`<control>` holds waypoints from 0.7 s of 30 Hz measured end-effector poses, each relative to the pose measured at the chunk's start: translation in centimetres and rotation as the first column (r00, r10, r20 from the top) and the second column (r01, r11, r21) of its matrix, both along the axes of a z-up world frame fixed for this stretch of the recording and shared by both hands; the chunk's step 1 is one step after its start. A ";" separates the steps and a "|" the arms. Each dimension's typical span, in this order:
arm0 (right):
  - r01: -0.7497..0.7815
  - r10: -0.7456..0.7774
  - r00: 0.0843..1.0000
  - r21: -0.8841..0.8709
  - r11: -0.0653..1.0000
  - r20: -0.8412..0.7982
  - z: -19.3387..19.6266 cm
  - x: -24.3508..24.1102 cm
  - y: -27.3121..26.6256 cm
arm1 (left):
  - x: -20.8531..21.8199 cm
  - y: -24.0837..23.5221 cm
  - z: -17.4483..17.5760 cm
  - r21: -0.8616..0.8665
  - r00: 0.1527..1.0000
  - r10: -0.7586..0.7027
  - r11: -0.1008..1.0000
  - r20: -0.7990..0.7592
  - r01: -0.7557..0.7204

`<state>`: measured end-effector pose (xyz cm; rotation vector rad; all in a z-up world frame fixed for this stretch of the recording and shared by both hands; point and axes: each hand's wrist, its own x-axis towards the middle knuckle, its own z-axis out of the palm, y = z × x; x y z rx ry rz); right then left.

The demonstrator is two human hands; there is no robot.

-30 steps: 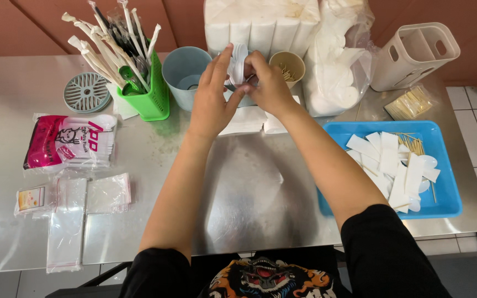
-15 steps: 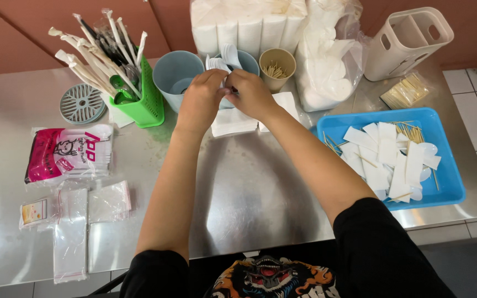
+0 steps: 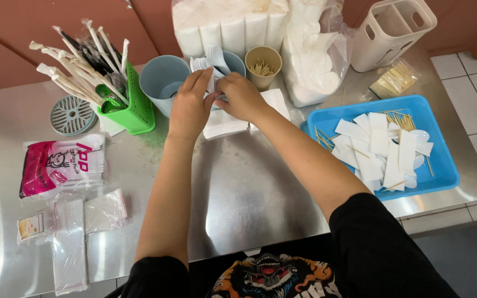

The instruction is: The person repeatedly picks white paper napkins and wooden skewers from a blue tray, folds the napkin around the skewer, and places the assembled bundle on the counter. The person also handles white plastic spoons and forks, folding napkins around them and stacking the bundles. The process is repeated continuously throughout the clip.

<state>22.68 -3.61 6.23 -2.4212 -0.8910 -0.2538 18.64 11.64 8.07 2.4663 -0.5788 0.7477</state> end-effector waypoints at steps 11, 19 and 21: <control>-0.014 0.014 1.000 0.005 1.000 0.011 0.6 -0.2 -0.9 | -0.5 -0.2 0.5 0.033 1.000 -0.010 0.999 0.022 0.010; -0.020 0.013 0.995 0.065 0.998 0.101 2.6 -1.4 -3.0 | -2.7 -2.2 1.7 0.017 0.977 -0.003 1.000 0.214 -0.001; -0.048 0.022 0.983 0.139 0.989 0.183 3.5 -2.0 -4.1 | -4.0 -3.6 2.5 -0.056 0.946 -0.051 0.996 0.321 0.072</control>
